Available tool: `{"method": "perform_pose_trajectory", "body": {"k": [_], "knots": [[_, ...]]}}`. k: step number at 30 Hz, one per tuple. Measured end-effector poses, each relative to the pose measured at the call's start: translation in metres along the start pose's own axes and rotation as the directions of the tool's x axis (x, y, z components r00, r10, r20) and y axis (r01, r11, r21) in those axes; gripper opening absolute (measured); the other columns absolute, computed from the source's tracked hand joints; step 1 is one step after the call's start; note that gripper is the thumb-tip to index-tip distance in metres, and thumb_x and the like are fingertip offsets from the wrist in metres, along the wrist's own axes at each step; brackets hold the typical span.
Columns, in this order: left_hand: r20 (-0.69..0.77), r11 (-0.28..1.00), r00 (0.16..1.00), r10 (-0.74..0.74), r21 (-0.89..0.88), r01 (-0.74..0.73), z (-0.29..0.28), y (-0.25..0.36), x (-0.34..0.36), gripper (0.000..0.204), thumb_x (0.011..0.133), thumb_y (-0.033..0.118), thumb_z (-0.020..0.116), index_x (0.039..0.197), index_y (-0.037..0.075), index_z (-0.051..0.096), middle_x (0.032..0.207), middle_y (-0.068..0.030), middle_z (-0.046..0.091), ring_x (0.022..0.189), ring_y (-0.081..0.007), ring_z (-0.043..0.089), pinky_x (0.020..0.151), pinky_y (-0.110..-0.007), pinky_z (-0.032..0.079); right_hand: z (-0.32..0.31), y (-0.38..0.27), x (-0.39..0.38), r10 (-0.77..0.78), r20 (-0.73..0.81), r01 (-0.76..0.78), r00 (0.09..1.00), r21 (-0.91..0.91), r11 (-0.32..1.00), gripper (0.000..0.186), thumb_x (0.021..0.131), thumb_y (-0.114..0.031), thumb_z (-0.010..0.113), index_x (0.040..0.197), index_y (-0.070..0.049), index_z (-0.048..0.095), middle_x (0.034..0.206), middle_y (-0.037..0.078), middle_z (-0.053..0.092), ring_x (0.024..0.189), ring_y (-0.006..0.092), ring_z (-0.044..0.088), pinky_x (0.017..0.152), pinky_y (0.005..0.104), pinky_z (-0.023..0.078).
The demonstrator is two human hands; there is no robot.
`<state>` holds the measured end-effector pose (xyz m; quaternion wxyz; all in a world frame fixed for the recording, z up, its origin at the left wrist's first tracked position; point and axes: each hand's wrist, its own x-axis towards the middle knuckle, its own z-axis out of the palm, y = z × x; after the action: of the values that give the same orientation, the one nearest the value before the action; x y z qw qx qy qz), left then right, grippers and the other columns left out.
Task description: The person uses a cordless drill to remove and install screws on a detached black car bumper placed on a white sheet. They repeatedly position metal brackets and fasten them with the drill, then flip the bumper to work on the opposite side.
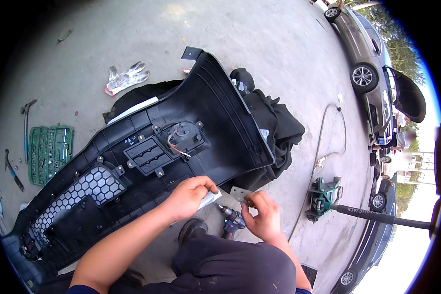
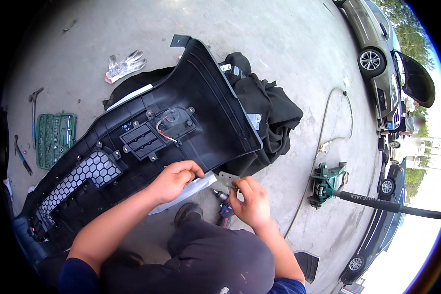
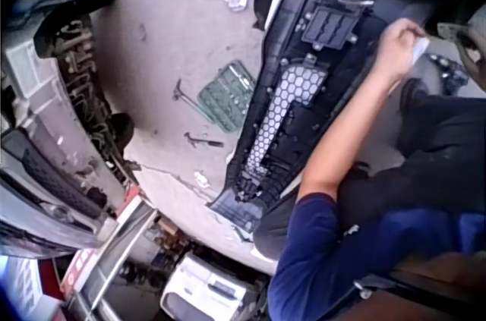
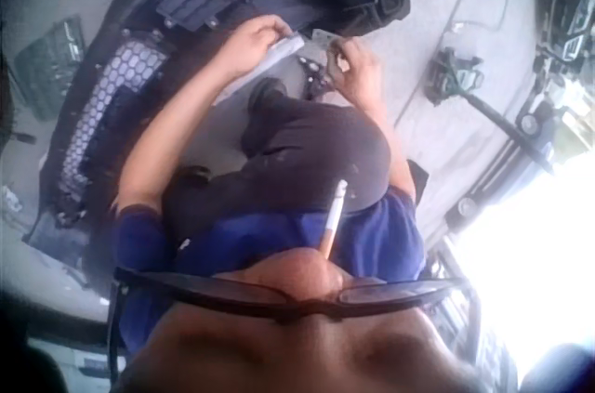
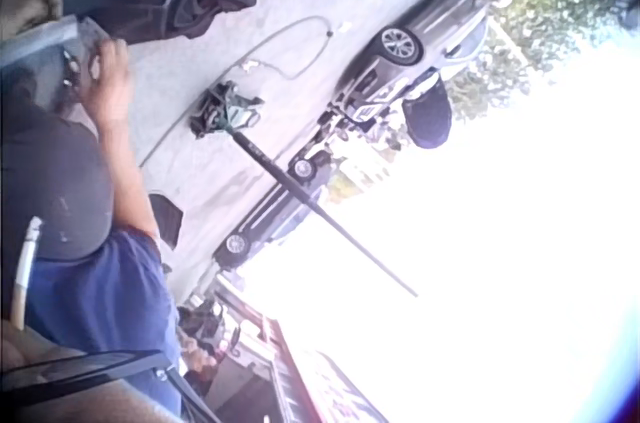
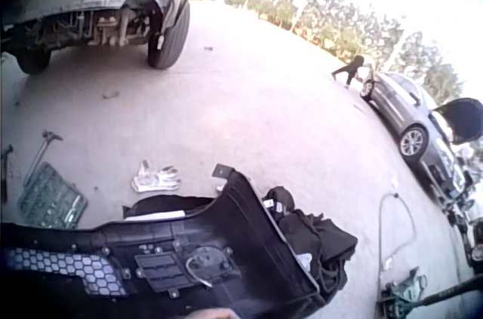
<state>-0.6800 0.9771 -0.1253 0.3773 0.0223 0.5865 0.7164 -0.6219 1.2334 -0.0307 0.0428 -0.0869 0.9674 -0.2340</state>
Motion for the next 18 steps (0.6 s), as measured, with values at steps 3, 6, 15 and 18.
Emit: {"method": "perform_pose_trajectory", "body": {"k": [3, 6, 15, 18], "knots": [[-0.060, 0.992, 0.994, 0.093, 0.089, -0.088, 0.030, 0.031, 0.033, 0.022, 0.111, 0.015, 0.057, 0.118, -0.001, 0.071, 0.100, -0.0037, 0.070, 0.089, -0.0120, 0.062, 0.083, -0.031, 0.052, -0.019, -0.010, 0.040, -0.172, -0.114, 0.149, 0.979, -0.182, 0.972, 0.026, 0.086, 0.000, 0.077, 0.110, -0.004, 0.069, 0.093, 0.011, 0.064, 0.082, 0.0335, 0.066, 0.072, 0.0445, 0.055], [-0.067, 0.992, 0.994, 0.087, 0.094, -0.081, 0.045, 0.045, 0.067, 0.027, 0.114, 0.024, 0.061, 0.115, -0.001, 0.072, 0.100, -0.0053, 0.072, 0.095, -0.0121, 0.063, 0.088, -0.032, 0.052, -0.025, -0.009, 0.071, -0.213, -0.162, 0.177, 0.963, -0.213, 0.961, 0.032, 0.085, 0.001, 0.075, 0.116, -0.004, 0.068, 0.094, 0.012, 0.064, 0.083, 0.0342, 0.065, 0.074, 0.0451, 0.054], [-0.052, 0.915, 0.995, 0.087, -0.391, -0.101, 0.070, 0.014, 0.113, 0.031, 0.117, 0.022, 0.057, 0.111, -0.003, 0.075, 0.102, -0.0051, 0.077, 0.097, -0.0151, 0.069, 0.096, -0.033, 0.054, -0.028, 0.013, 0.106, -0.348, -0.216, 0.203, 0.912, -0.500, 0.842, 0.035, 0.077, 0.002, 0.080, 0.110, -0.008, 0.077, 0.096, 0.005, 0.072, 0.093, 0.0265, 0.066, 0.083, 0.0416, 0.047], [-0.045, 0.853, 0.990, 0.137, -0.502, -0.141, 0.083, 0.002, 0.130, 0.038, 0.120, 0.026, 0.051, 0.115, -0.003, 0.075, 0.109, -0.0063, 0.078, 0.104, -0.0141, 0.068, 0.101, -0.033, 0.053, -0.019, 0.022, 0.102, -0.348, -0.265, 0.175, 0.899, -0.513, 0.840, 0.029, 0.076, -0.001, 0.084, 0.104, -0.008, 0.080, 0.112, 0.012, 0.068, 0.101, 0.0301, 0.064, 0.089, 0.0439, 0.048]]}}
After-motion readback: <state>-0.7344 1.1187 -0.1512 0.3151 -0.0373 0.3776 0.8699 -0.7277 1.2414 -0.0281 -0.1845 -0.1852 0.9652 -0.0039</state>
